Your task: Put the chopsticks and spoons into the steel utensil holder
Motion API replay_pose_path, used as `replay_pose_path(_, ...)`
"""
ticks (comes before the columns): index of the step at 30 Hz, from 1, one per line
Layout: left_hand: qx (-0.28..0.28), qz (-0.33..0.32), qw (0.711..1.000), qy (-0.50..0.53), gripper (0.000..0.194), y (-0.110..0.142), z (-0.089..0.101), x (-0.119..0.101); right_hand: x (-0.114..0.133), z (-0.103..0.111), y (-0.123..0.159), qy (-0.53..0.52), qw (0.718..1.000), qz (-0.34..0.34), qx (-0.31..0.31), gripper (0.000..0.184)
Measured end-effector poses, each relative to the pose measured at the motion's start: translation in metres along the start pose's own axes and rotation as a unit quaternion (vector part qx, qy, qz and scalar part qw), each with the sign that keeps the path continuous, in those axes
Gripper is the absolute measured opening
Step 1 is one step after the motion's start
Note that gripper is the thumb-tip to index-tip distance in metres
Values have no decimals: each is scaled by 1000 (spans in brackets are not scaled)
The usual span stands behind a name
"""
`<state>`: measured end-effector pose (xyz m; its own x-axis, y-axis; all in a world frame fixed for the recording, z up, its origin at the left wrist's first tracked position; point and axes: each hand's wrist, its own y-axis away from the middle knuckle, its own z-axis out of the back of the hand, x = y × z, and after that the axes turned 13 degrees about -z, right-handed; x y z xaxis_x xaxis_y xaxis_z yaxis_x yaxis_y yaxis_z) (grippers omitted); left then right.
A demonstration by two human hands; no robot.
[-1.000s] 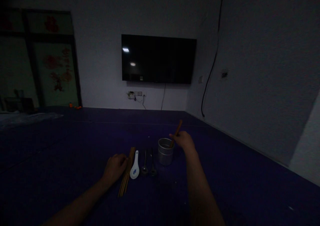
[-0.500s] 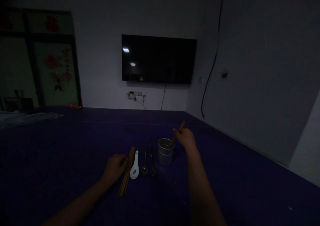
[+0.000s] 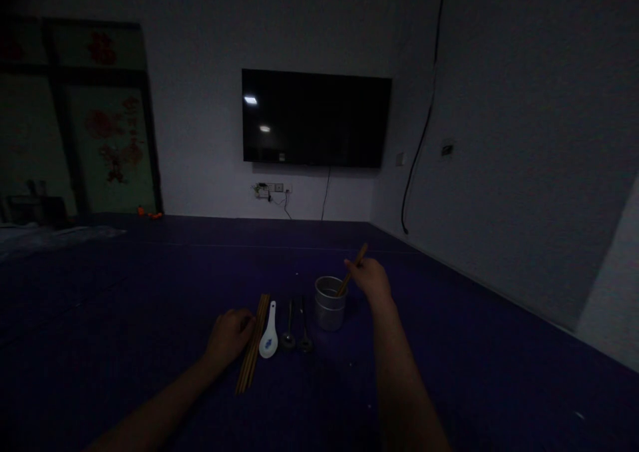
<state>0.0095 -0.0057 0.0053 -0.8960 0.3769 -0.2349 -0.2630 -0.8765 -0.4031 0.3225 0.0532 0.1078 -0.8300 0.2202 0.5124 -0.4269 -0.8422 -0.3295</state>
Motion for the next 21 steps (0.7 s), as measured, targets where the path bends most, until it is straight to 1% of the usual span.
replay_pose_path(6,-7,-6,1000,-1,28,0,-1,0,-2,-1,0,-9,1000,-15,12,39)
replay_pose_path(9,-9,-4,1000,-2,28,0,-3,2,-2,1,0,-10,999,-19,24,43)
replay_pose_path(11,-9,1,1000,-3,28,0,-3,3,-2,5,2,-12,999,-24,17,46)
replay_pose_path(13,-6,4,1000,-3,28,0,-3,3,-1,14,6,-18,998,-45,-26,52)
replay_pose_path(15,0,4,1000,-2,28,0,-1,3,3,25,12,-33,991,-81,-101,60)
replay_pose_path(16,4,5,1000,-2,28,0,0,3,6,32,16,-46,986,-86,-137,62)
replay_pose_path(17,7,6,1000,-2,27,0,1,2,9,39,20,-64,980,-89,-167,60)
replay_pose_path(19,11,7,1000,-3,27,0,3,0,19,49,28,-107,971,-70,-200,53)
replay_pose_path(21,13,10,1000,-6,26,0,4,-2,31,55,36,-141,967,-43,-210,47)
